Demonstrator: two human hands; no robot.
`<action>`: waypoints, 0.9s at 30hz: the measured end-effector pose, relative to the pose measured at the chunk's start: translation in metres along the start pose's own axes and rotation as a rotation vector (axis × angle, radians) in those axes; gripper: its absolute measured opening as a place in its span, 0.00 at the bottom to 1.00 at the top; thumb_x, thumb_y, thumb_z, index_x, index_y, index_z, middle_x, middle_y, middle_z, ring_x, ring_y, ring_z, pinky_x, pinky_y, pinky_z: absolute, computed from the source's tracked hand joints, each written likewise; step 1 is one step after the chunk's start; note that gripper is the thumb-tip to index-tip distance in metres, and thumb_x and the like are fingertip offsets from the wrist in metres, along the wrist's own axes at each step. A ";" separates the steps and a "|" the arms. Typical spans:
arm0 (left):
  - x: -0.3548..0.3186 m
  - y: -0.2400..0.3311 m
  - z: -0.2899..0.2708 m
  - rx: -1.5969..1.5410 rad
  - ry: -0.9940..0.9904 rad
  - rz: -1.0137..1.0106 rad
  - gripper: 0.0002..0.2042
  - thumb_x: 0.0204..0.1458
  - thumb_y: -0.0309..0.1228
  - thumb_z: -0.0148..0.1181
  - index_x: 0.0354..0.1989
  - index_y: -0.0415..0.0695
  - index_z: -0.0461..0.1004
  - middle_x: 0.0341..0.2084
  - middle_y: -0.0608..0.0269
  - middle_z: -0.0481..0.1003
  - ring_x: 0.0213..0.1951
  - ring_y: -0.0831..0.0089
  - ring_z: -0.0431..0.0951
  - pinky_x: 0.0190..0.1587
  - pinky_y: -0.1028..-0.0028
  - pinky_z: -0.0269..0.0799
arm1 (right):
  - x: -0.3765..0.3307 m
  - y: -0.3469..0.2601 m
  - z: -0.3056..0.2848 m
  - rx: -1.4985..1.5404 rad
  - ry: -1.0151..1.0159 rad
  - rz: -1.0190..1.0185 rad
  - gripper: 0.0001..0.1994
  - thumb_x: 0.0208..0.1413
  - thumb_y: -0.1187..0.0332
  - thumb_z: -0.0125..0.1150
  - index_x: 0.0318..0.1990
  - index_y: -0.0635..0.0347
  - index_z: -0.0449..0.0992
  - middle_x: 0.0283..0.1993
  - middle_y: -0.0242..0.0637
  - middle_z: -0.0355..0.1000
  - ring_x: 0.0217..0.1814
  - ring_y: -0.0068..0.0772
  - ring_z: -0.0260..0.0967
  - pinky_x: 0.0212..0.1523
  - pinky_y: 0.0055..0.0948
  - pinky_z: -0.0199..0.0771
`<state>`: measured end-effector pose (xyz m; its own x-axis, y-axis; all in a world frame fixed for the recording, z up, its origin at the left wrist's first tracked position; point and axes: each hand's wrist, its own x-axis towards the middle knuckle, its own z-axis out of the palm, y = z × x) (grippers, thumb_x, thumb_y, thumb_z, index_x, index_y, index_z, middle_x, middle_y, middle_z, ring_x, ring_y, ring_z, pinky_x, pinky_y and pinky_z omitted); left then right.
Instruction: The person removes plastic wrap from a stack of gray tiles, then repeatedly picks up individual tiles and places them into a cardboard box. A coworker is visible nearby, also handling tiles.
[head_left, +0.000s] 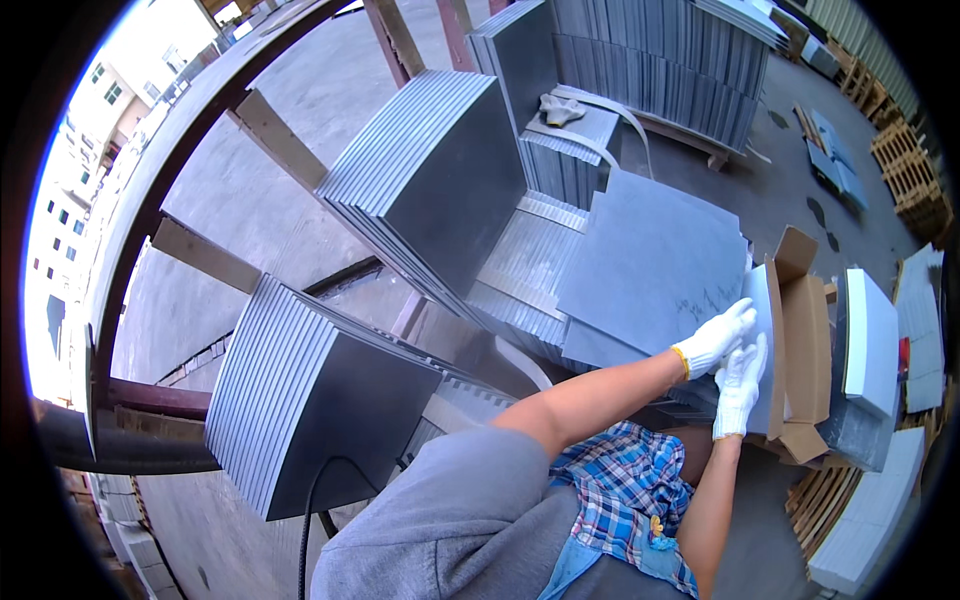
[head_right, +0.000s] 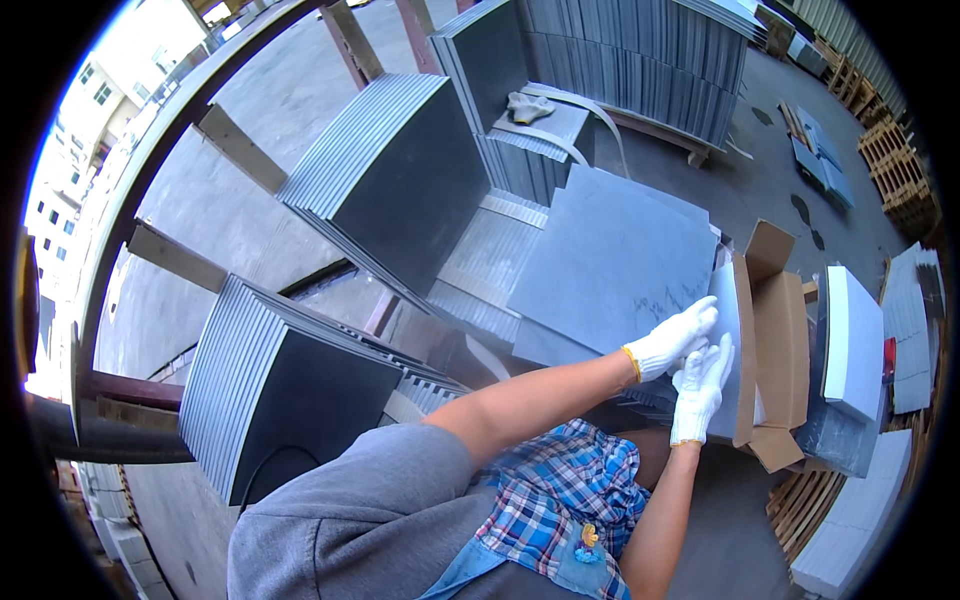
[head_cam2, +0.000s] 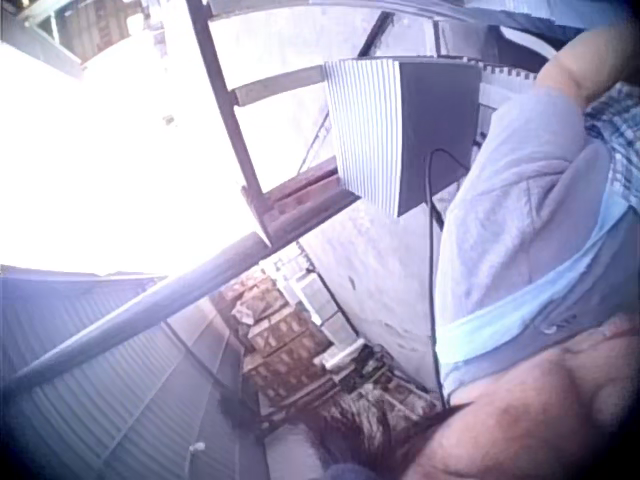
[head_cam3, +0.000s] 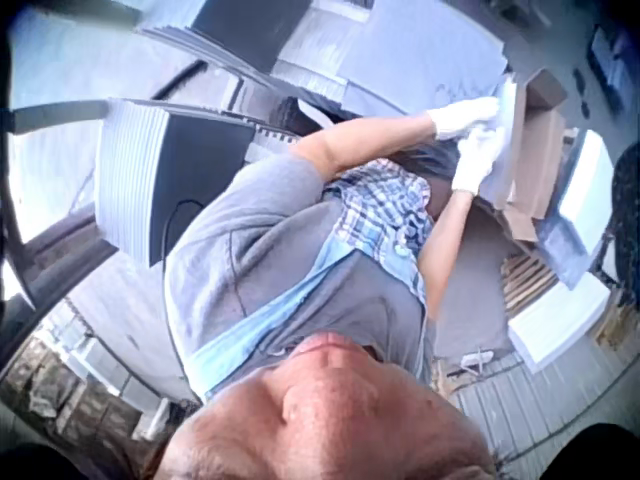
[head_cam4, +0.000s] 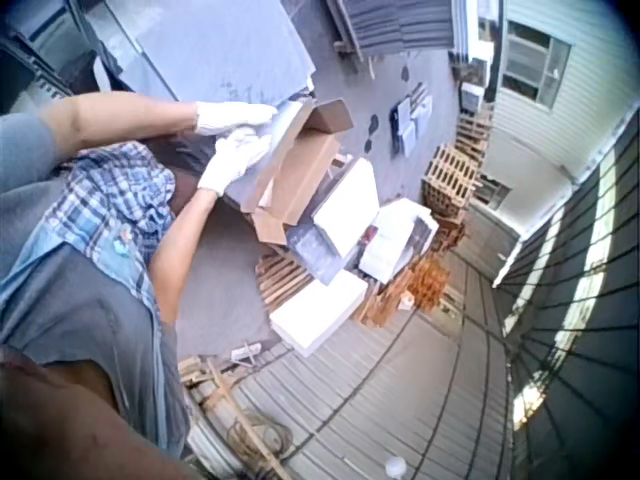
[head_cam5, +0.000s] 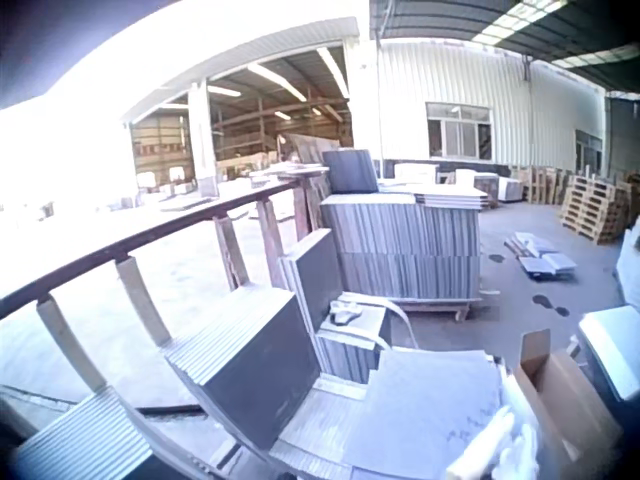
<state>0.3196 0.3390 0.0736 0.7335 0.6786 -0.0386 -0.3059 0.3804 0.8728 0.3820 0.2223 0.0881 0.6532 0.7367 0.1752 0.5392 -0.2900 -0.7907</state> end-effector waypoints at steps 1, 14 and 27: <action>0.007 -0.005 -0.016 -0.306 -0.014 -0.046 0.35 0.68 0.53 0.54 0.76 0.45 0.59 0.69 0.56 0.69 0.66 0.62 0.71 0.68 0.59 0.65 | 0.002 -0.009 0.010 -0.198 -0.026 -0.111 0.44 0.66 0.37 0.56 0.78 0.56 0.55 0.77 0.46 0.59 0.77 0.48 0.58 0.71 0.44 0.62; -0.070 0.288 -0.225 2.006 1.129 0.755 0.11 0.48 0.33 0.68 0.35 0.41 0.76 0.33 0.49 0.74 0.43 0.51 0.76 0.42 0.55 0.71 | -0.016 -0.034 0.038 -0.639 0.088 -0.352 0.28 0.58 0.50 0.70 0.62 0.53 0.76 0.72 0.57 0.61 0.76 0.70 0.52 0.75 0.59 0.56; -0.101 0.308 -0.291 2.256 1.415 0.151 0.14 0.52 0.41 0.67 0.36 0.40 0.82 0.36 0.53 0.78 0.42 0.56 0.78 0.39 0.56 0.72 | -0.021 -0.025 0.041 -0.637 0.114 -0.335 0.30 0.57 0.47 0.69 0.64 0.50 0.76 0.73 0.54 0.62 0.77 0.68 0.53 0.74 0.58 0.58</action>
<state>-0.0247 0.5704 0.2049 -0.0205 0.7416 0.6706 0.9813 0.1433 -0.1284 0.3332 0.2393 0.0806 0.4315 0.7901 0.4353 0.9020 -0.3852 -0.1949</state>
